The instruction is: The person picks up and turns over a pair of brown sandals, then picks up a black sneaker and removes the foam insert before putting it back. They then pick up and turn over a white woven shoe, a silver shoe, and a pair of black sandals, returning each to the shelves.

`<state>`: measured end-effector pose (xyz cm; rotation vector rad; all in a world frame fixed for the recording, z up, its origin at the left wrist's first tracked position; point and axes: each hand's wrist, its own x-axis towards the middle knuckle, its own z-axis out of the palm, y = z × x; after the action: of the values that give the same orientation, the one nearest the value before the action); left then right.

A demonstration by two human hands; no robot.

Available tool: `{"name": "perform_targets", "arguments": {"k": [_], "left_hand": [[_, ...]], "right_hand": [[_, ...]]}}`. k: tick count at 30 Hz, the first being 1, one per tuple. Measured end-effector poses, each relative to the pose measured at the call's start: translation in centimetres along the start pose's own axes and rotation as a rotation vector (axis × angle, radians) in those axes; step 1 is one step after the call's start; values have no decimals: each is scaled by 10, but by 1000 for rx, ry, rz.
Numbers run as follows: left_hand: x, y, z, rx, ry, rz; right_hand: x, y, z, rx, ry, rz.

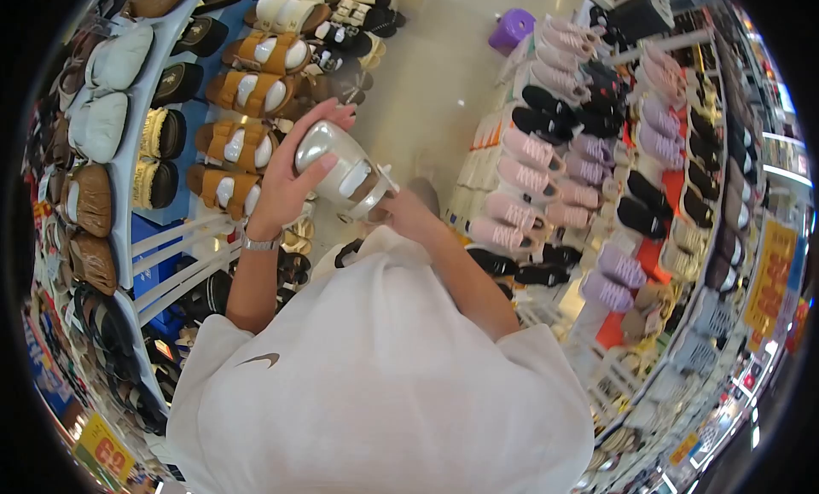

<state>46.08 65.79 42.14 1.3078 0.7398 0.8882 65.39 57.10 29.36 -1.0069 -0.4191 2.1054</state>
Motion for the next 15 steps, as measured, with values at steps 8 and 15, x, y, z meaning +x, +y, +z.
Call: {"name": "perform_targets", "arguments": {"k": [8, 15], "left_hand": [[79, 6, 9, 99, 125, 48], [157, 5, 46, 897, 401, 204]], "right_hand": [[68, -113, -71, -483, 195, -207], [56, -239, -94, -752, 303, -458]]}}
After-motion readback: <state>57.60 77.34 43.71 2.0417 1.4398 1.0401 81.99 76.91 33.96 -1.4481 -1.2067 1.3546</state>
